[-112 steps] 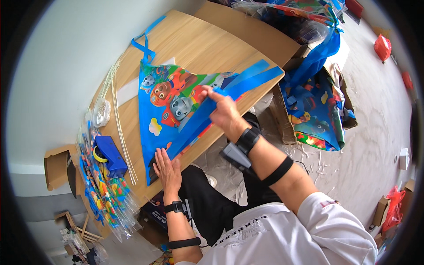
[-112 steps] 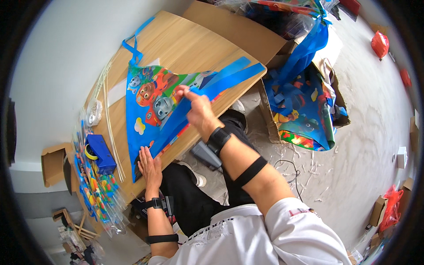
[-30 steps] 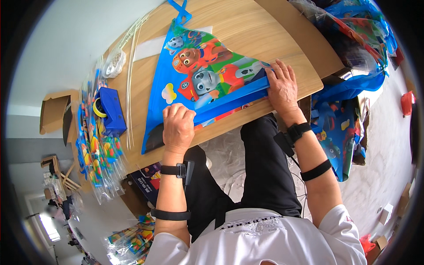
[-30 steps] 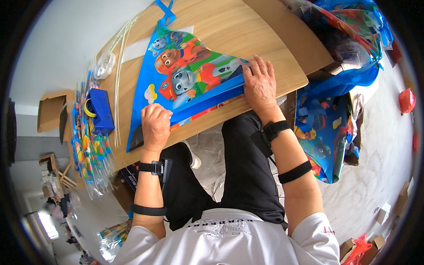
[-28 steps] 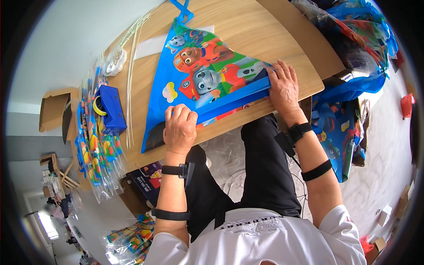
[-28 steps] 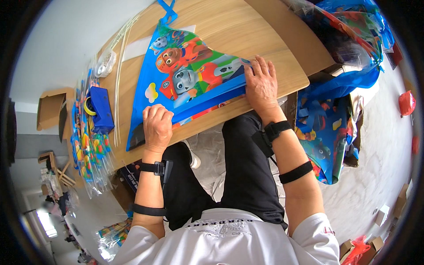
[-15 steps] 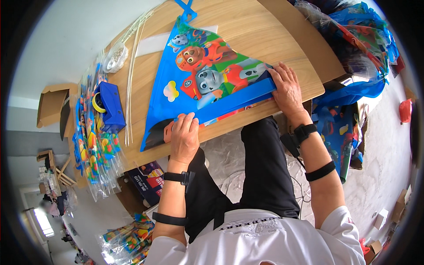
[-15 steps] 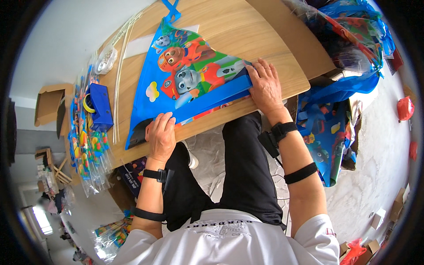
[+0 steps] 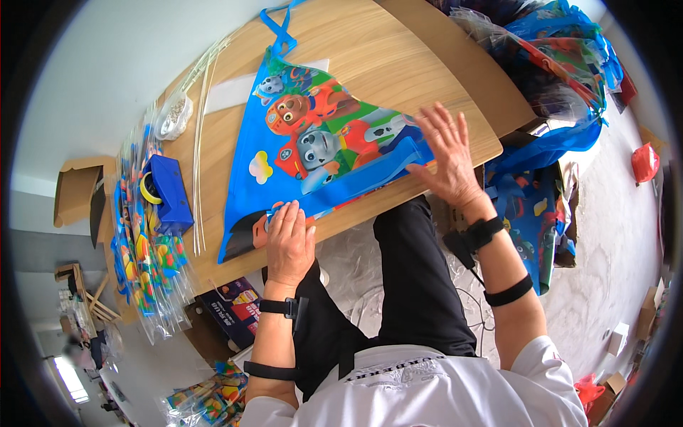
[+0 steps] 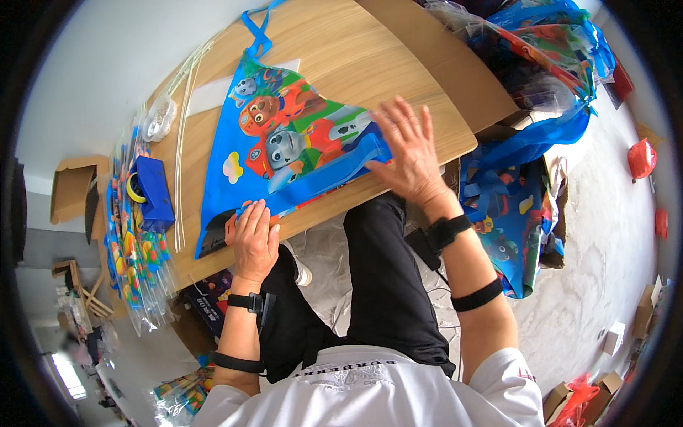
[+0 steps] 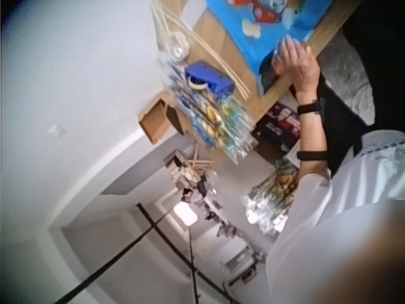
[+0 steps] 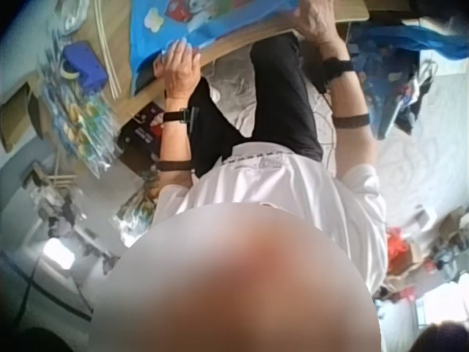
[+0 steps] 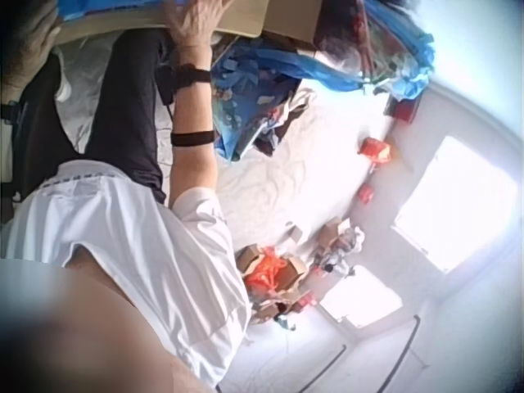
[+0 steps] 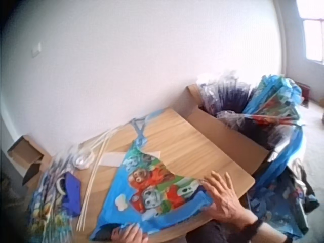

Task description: The person is assembling and packing decorative triangular banners (pennants) into clear plastic sleeves.

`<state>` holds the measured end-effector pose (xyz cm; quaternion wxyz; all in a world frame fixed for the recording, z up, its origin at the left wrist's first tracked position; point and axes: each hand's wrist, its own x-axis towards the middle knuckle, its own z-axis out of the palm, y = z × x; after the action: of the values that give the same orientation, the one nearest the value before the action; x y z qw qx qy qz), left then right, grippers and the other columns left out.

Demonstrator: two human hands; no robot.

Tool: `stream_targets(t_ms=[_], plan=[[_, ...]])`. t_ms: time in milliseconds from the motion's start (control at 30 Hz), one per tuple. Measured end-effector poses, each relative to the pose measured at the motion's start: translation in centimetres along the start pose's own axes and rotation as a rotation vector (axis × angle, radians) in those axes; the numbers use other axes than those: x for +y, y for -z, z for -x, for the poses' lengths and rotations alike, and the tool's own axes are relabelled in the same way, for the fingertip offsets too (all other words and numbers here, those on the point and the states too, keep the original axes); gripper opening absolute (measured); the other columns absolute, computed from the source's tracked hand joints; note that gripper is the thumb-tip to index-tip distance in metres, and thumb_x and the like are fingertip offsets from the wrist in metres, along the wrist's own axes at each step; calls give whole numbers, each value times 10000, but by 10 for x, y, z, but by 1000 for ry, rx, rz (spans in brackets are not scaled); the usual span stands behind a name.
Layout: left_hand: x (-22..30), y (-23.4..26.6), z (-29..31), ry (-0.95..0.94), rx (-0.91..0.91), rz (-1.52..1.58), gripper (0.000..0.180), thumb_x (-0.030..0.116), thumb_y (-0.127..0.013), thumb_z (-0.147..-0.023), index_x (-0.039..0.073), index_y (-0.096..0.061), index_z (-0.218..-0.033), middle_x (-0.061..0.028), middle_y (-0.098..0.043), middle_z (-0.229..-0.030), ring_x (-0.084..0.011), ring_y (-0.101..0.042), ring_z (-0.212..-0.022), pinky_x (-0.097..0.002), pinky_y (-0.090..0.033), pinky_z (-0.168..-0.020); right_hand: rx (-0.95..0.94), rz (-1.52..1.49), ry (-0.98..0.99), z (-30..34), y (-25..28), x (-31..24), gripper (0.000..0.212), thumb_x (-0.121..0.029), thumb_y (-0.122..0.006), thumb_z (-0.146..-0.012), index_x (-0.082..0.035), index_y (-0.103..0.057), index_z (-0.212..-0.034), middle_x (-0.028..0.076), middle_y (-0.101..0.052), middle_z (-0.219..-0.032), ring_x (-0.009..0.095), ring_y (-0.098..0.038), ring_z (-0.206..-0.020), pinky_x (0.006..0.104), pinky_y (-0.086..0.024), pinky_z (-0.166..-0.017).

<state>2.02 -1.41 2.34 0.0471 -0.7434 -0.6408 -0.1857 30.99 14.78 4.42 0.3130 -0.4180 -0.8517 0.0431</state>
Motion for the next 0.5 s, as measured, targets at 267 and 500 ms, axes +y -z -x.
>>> stream_targets(t_ms=[267,500], plan=[[4,-5,1,8,9,6,357,82,-642,-828,-76,-588,-1144,-230,-548,-1277,-387,-492,-1223,-470,-382,-1044,-251,-71,341,12,-22,-41,737,-390,-700,-768,-57,-432,-1367,152,-392,-1454,280,-299,-1403,464,-158,-1174],[3,-5,8,44,29,-111,405,119,-637,-848,-66,-556,-1199,-234,-524,-1304,-388,-471,-1248,-473,-366,-1060,-321,47,174,23,-21,0,741,-451,-605,-851,-15,-380,-1407,177,-356,-1481,296,-281,-1409,445,-146,-1182]])
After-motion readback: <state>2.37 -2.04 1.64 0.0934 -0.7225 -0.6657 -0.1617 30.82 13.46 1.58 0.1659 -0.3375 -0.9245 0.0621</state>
